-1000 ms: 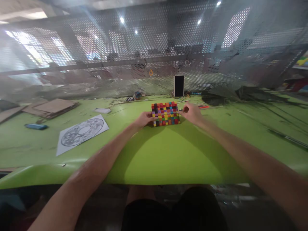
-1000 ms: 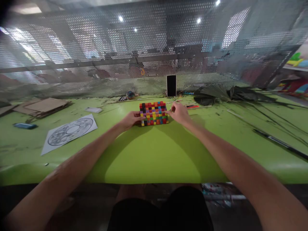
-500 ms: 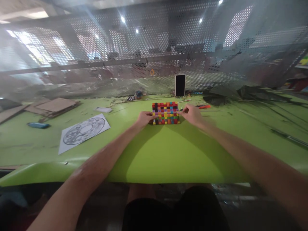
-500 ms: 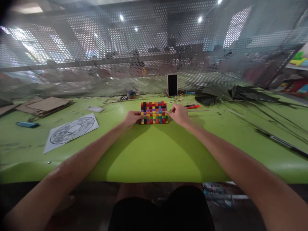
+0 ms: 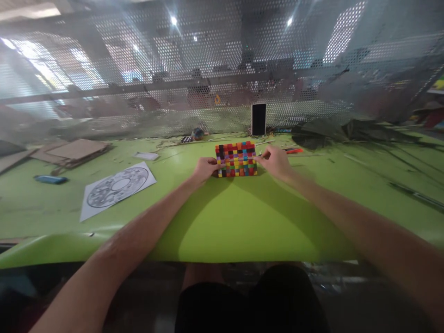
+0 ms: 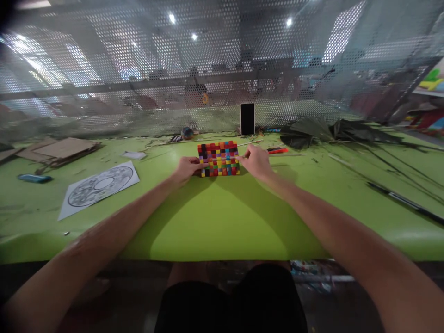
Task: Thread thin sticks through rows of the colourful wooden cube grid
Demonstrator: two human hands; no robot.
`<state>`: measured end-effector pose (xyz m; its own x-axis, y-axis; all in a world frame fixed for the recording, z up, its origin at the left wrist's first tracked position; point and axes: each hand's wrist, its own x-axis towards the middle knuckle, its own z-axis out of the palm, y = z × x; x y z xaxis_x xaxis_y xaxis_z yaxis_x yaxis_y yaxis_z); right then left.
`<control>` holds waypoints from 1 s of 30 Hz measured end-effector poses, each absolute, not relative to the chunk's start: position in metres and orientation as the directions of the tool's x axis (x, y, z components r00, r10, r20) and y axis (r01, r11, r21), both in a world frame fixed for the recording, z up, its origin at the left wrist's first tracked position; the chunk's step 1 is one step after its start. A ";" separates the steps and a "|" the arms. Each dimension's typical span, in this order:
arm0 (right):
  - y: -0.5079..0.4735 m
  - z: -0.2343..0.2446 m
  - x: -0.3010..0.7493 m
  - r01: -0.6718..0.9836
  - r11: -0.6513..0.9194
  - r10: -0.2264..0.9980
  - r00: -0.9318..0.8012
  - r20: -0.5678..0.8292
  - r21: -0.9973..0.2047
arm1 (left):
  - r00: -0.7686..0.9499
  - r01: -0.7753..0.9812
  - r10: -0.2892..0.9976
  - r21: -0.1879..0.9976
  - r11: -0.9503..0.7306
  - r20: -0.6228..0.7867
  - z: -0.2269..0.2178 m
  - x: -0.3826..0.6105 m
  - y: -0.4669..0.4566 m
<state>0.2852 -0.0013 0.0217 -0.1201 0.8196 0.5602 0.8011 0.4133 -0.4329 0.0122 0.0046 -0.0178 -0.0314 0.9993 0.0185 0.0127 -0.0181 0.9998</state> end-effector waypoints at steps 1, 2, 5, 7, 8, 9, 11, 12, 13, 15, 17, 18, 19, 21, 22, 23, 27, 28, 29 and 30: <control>-0.001 0.021 0.285 0.798 0.418 0.818 -0.123 0.563 -0.434 | -0.025 0.006 1.000 1.000 -0.018 0.018 -0.018 0.012 0.005; -0.001 0.021 0.285 0.793 0.420 0.820 -0.122 0.560 -0.441 | -0.022 -0.001 1.000 1.000 -0.017 0.017 -0.018 0.011 0.005; -0.002 0.020 0.284 0.772 0.405 0.845 -0.111 0.524 -0.489 | -0.006 -0.020 1.000 1.000 -0.007 0.007 -0.016 0.011 0.004; -0.003 0.019 0.282 0.766 0.396 0.855 -0.107 0.507 -0.506 | 0.003 -0.030 1.000 1.000 -0.001 0.001 -0.016 0.012 0.003; -0.003 0.018 0.281 0.767 0.395 0.856 -0.108 0.506 -0.506 | 0.006 -0.029 1.000 1.000 0.001 -0.001 -0.016 0.012 0.003; -0.004 0.018 0.280 0.770 0.395 0.855 -0.108 0.508 -0.502 | 0.006 -0.024 1.000 1.000 0.002 -0.002 -0.017 0.013 0.004; -0.004 0.017 0.278 0.779 0.391 0.849 -0.101 0.518 -0.490 | -0.010 -0.006 1.000 1.000 -0.016 0.016 -0.018 0.014 0.004; -0.004 0.017 0.278 0.784 0.390 0.845 -0.096 0.525 -0.484 | -0.024 0.008 0.999 0.999 -0.034 0.034 -0.019 0.014 0.004; -0.005 0.017 0.277 0.787 0.391 0.840 -0.094 0.535 -0.477 | -0.044 0.027 0.997 0.998 -0.058 0.059 -0.019 0.014 0.004; -0.005 0.016 0.277 0.787 0.403 0.828 -0.097 0.552 -0.466 | -0.091 0.073 0.989 0.992 -0.107 0.113 -0.020 0.015 0.003; -0.005 0.015 0.277 0.780 0.421 0.822 -0.113 0.558 -0.463 | -0.120 0.109 0.982 0.985 -0.134 0.147 -0.021 0.016 0.002; -0.005 0.014 0.277 0.775 0.429 0.821 -0.120 0.558 -0.465 | -0.128 0.116 0.980 0.983 -0.140 0.155 -0.020 0.017 0.002; -0.005 0.014 0.277 0.770 0.433 0.821 -0.123 0.557 -0.468 | -0.135 0.113 0.978 0.983 -0.144 0.159 -0.020 0.017 0.001; -0.005 0.013 0.277 0.764 0.435 0.820 -0.118 0.560 -0.477 | -0.138 0.087 0.979 0.986 -0.141 0.152 -0.018 0.018 -0.001; -0.005 0.013 0.277 0.761 0.436 0.819 -0.115 0.561 -0.481 | -0.135 0.074 0.980 0.988 -0.137 0.146 -0.017 0.019 -0.002; -0.005 0.013 0.277 0.759 0.434 0.820 -0.110 0.562 -0.485 | -0.133 0.063 0.981 0.989 -0.134 0.142 -0.016 0.019 -0.002; -0.005 0.012 0.276 0.728 0.451 0.824 -0.117 0.554 -0.516 | -0.116 0.107 0.979 0.982 -0.157 0.169 -0.014 0.020 -0.004; -0.004 0.011 0.276 0.717 0.456 0.825 -0.117 0.553 -0.527 | -0.123 0.138 0.972 0.973 -0.184 0.201 -0.014 0.020 -0.004; -0.003 0.010 0.276 0.705 0.463 0.824 -0.117 0.555 -0.537 | -0.131 0.170 0.963 0.962 -0.214 0.238 -0.015 0.020 -0.004; -0.003 0.009 0.276 0.695 0.469 0.822 -0.118 0.557 -0.545 | -0.137 0.200 0.952 0.949 -0.244 0.273 -0.016 0.019 -0.004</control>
